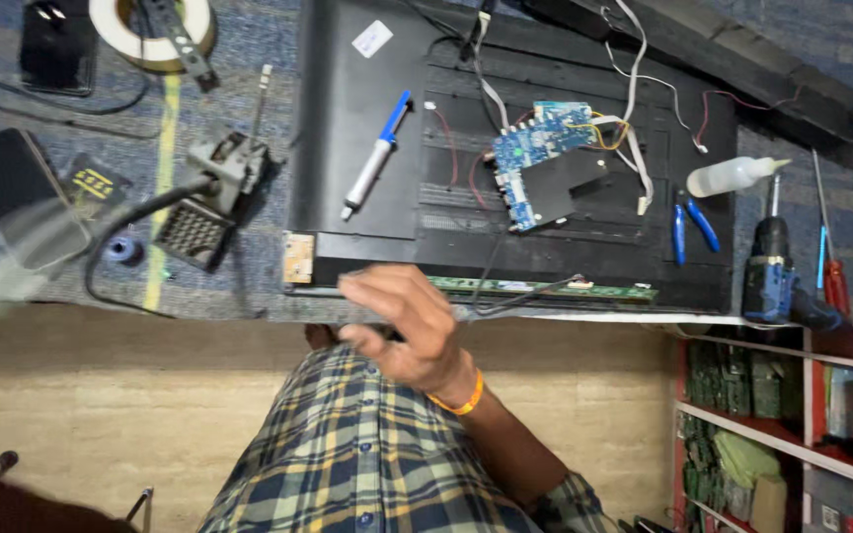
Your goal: The person works on a blue circuit board on a workbench. They connect a power cable, use a soldering iron on several points, trim wire with pliers, clean the board with a toothbrush and liquid, and then reconnect the power cable.
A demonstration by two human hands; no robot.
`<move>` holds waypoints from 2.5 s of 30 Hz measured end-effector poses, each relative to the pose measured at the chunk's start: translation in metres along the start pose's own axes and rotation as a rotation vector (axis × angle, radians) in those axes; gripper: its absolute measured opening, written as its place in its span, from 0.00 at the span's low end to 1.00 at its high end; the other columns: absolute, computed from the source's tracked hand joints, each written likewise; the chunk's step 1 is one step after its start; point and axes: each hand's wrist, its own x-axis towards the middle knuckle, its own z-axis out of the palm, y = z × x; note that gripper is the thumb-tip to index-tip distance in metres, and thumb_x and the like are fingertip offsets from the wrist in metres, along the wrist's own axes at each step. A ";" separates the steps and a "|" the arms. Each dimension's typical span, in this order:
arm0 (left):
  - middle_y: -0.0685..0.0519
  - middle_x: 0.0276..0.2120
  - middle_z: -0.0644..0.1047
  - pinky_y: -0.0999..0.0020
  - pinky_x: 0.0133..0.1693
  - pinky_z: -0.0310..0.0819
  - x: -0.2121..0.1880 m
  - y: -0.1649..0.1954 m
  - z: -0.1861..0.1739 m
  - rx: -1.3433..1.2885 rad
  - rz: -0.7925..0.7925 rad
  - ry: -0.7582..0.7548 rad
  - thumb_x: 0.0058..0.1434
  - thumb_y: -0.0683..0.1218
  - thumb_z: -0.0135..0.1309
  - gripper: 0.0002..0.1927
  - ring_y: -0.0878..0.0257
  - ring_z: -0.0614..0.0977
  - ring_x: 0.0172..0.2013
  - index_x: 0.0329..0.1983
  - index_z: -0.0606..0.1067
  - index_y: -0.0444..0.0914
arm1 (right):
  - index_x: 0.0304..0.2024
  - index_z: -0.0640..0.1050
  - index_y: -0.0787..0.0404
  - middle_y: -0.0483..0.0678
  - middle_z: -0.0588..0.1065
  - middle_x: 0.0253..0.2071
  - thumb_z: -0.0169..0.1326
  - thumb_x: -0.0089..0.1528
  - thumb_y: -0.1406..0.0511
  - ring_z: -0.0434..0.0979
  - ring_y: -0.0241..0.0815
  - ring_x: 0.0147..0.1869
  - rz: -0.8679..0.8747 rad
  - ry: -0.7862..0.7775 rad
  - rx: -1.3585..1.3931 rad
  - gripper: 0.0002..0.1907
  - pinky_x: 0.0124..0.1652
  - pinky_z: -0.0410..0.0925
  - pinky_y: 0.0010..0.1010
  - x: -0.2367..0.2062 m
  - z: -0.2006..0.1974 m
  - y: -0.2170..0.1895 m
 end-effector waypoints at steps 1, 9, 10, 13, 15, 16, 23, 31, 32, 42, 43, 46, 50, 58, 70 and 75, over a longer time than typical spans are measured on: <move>0.46 0.37 0.82 0.66 0.38 0.79 -0.006 0.033 0.001 -0.067 -0.012 -0.043 0.65 0.43 0.58 0.07 0.58 0.85 0.34 0.42 0.81 0.34 | 0.53 0.74 0.66 0.56 0.77 0.48 0.62 0.64 0.61 0.81 0.56 0.48 -0.044 0.007 -0.003 0.20 0.48 0.75 0.41 0.004 -0.008 -0.001; 0.49 0.38 0.82 0.75 0.42 0.76 -0.065 0.130 0.234 -0.930 -0.847 -0.725 0.68 0.46 0.54 0.15 0.69 0.82 0.39 0.50 0.81 0.31 | 0.59 0.77 0.64 0.52 0.80 0.48 0.54 0.66 0.67 0.84 0.41 0.46 0.705 -0.136 0.247 0.18 0.41 0.75 0.30 -0.043 -0.099 0.071; 0.50 0.40 0.82 0.74 0.44 0.76 -0.071 0.135 0.260 -0.889 -0.744 -0.717 0.69 0.47 0.54 0.15 0.68 0.81 0.41 0.51 0.80 0.31 | 0.58 0.78 0.64 0.52 0.80 0.47 0.54 0.65 0.68 0.84 0.40 0.44 0.855 -0.091 0.275 0.18 0.37 0.75 0.29 -0.057 -0.113 0.084; 0.50 0.41 0.83 0.70 0.43 0.74 -0.084 0.145 0.322 -0.688 -0.631 -0.723 0.69 0.48 0.56 0.16 0.65 0.80 0.40 0.53 0.79 0.32 | 0.58 0.79 0.61 0.51 0.79 0.41 0.57 0.66 0.69 0.78 0.37 0.43 0.748 0.005 -0.058 0.17 0.43 0.71 0.28 -0.089 -0.159 0.132; 0.48 0.31 0.84 0.64 0.31 0.73 -0.092 0.143 0.353 -0.450 -0.810 -0.782 0.64 0.49 0.58 0.17 0.60 0.80 0.27 0.50 0.81 0.36 | 0.57 0.82 0.57 0.50 0.76 0.35 0.58 0.66 0.67 0.75 0.39 0.36 0.829 0.006 -0.278 0.16 0.37 0.68 0.30 -0.101 -0.192 0.164; 0.47 0.32 0.84 0.63 0.33 0.74 -0.097 0.140 0.367 -0.421 -0.694 -0.718 0.65 0.49 0.58 0.15 0.58 0.82 0.30 0.48 0.81 0.35 | 0.56 0.83 0.56 0.51 0.74 0.33 0.59 0.67 0.67 0.74 0.42 0.35 0.825 0.012 -0.390 0.15 0.36 0.66 0.32 -0.103 -0.208 0.181; 0.42 0.33 0.83 0.56 0.34 0.74 -0.123 0.134 0.412 -0.195 -0.508 -0.669 0.65 0.52 0.57 0.15 0.48 0.83 0.28 0.41 0.82 0.36 | 0.47 0.82 0.62 0.52 0.78 0.44 0.62 0.65 0.69 0.78 0.52 0.48 0.387 -0.092 -0.486 0.09 0.48 0.70 0.38 -0.075 -0.267 0.252; 0.44 0.25 0.80 0.56 0.32 0.73 -0.128 0.132 0.429 -0.211 -0.593 -0.656 0.61 0.55 0.61 0.16 0.51 0.83 0.27 0.36 0.82 0.37 | 0.41 0.84 0.59 0.46 0.78 0.41 0.66 0.60 0.69 0.78 0.47 0.46 0.279 -0.214 -0.488 0.07 0.46 0.70 0.37 -0.048 -0.259 0.267; 0.44 0.24 0.80 0.57 0.31 0.72 -0.131 0.131 0.430 -0.218 -0.611 -0.659 0.61 0.55 0.61 0.16 0.52 0.82 0.26 0.35 0.82 0.37 | 0.41 0.85 0.58 0.45 0.79 0.41 0.66 0.60 0.69 0.78 0.47 0.45 0.305 -0.206 -0.531 0.07 0.45 0.70 0.37 -0.048 -0.261 0.268; 0.46 0.20 0.78 0.60 0.28 0.70 -0.136 0.126 0.435 -0.200 -0.677 -0.662 0.58 0.55 0.63 0.16 0.59 0.80 0.22 0.33 0.82 0.37 | 0.36 0.86 0.57 0.44 0.79 0.38 0.67 0.55 0.70 0.78 0.46 0.43 0.205 -0.319 -0.495 0.07 0.41 0.69 0.37 -0.040 -0.263 0.288; 0.46 0.20 0.78 0.61 0.28 0.70 -0.137 0.126 0.435 -0.220 -0.691 -0.672 0.58 0.55 0.63 0.16 0.60 0.80 0.22 0.33 0.82 0.37 | 0.36 0.85 0.57 0.44 0.79 0.38 0.67 0.55 0.70 0.78 0.46 0.43 0.242 -0.295 -0.501 0.07 0.42 0.69 0.37 -0.040 -0.265 0.289; 0.49 0.20 0.79 0.63 0.27 0.70 -0.136 0.125 0.436 -0.258 -0.715 -0.661 0.58 0.54 0.63 0.16 0.63 0.79 0.22 0.32 0.82 0.36 | 0.36 0.85 0.57 0.44 0.79 0.37 0.68 0.55 0.69 0.77 0.46 0.43 0.261 -0.276 -0.499 0.07 0.43 0.69 0.37 -0.037 -0.270 0.295; 0.51 0.20 0.79 0.65 0.27 0.70 -0.135 0.125 0.435 -0.283 -0.725 -0.666 0.57 0.53 0.64 0.15 0.68 0.77 0.23 0.32 0.82 0.36 | 0.38 0.86 0.56 0.44 0.79 0.38 0.69 0.55 0.69 0.77 0.46 0.42 0.275 -0.301 -0.486 0.08 0.41 0.69 0.37 -0.033 -0.271 0.299; 0.54 0.18 0.75 0.68 0.24 0.65 -0.129 0.128 0.428 -0.319 -0.795 -0.722 0.59 0.52 0.63 0.15 0.71 0.72 0.21 0.32 0.81 0.34 | 0.35 0.85 0.56 0.44 0.79 0.38 0.67 0.55 0.70 0.78 0.47 0.45 0.270 -0.311 -0.493 0.06 0.45 0.70 0.36 -0.034 -0.264 0.300; 0.55 0.17 0.75 0.69 0.23 0.65 -0.123 0.134 0.428 -0.291 -0.847 -0.763 0.59 0.52 0.63 0.14 0.71 0.73 0.19 0.31 0.81 0.35 | 0.39 0.85 0.57 0.45 0.78 0.38 0.68 0.56 0.69 0.79 0.45 0.41 0.352 -0.302 -0.468 0.08 0.40 0.71 0.34 -0.032 -0.268 0.288; 0.55 0.18 0.75 0.69 0.25 0.66 -0.125 0.135 0.428 -0.293 -0.757 -0.715 0.60 0.51 0.63 0.14 0.72 0.73 0.22 0.31 0.81 0.34 | 0.38 0.85 0.58 0.46 0.78 0.37 0.68 0.56 0.70 0.78 0.45 0.41 0.292 -0.329 -0.429 0.07 0.40 0.70 0.36 -0.027 -0.264 0.281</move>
